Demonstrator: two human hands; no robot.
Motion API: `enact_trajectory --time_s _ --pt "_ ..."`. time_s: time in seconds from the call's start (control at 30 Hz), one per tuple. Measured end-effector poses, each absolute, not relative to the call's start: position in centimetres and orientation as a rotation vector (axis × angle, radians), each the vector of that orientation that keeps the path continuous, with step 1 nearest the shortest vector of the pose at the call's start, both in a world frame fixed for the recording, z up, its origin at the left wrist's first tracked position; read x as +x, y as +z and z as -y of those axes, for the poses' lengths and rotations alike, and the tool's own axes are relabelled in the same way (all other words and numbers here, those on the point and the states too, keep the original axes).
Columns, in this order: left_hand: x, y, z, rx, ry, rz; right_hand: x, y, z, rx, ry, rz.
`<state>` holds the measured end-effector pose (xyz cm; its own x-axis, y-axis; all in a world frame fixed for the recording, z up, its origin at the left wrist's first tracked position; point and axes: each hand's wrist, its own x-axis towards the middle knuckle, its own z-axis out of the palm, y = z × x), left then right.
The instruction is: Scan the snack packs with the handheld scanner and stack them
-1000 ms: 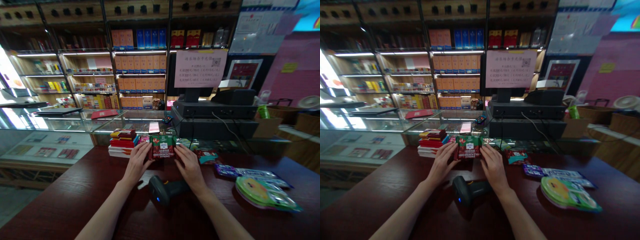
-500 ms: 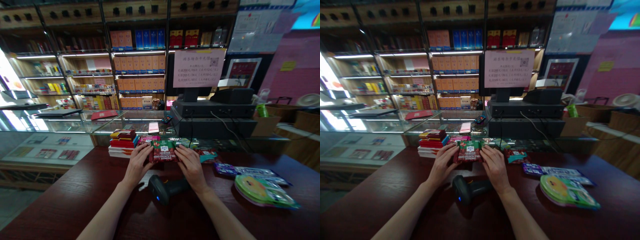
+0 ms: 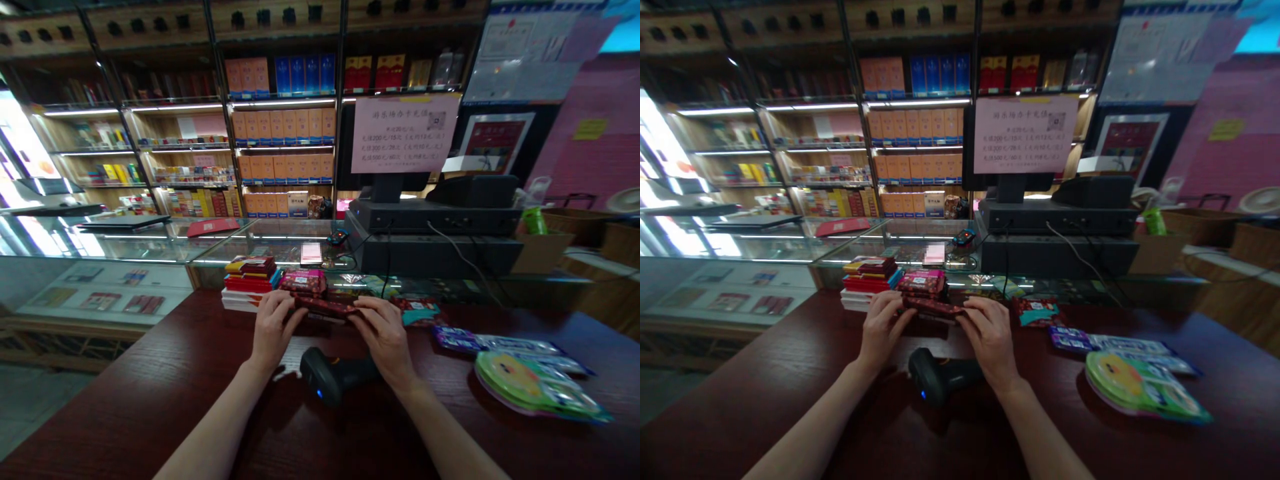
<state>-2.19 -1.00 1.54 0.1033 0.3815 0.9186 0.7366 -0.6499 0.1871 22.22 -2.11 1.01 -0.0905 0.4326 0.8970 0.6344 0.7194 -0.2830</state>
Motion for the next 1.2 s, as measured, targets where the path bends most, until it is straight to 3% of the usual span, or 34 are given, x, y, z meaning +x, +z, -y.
enact_trajectory --time_s 0.43,0.87,1.2 --pt "-1.0 0.6 0.9 -2.005 -1.705 1.261 20.7 0.6 2.1 -1.101 0.492 1.416" --pt "-2.1 1.9 0.7 -2.461 -1.082 1.205 20.9 1.4 1.6 -1.1 0.689 1.214" --pt "-1.7 2.4 1.3 -2.412 -1.032 1.243 20.7 1.8 1.6 -1.089 0.782 1.15"
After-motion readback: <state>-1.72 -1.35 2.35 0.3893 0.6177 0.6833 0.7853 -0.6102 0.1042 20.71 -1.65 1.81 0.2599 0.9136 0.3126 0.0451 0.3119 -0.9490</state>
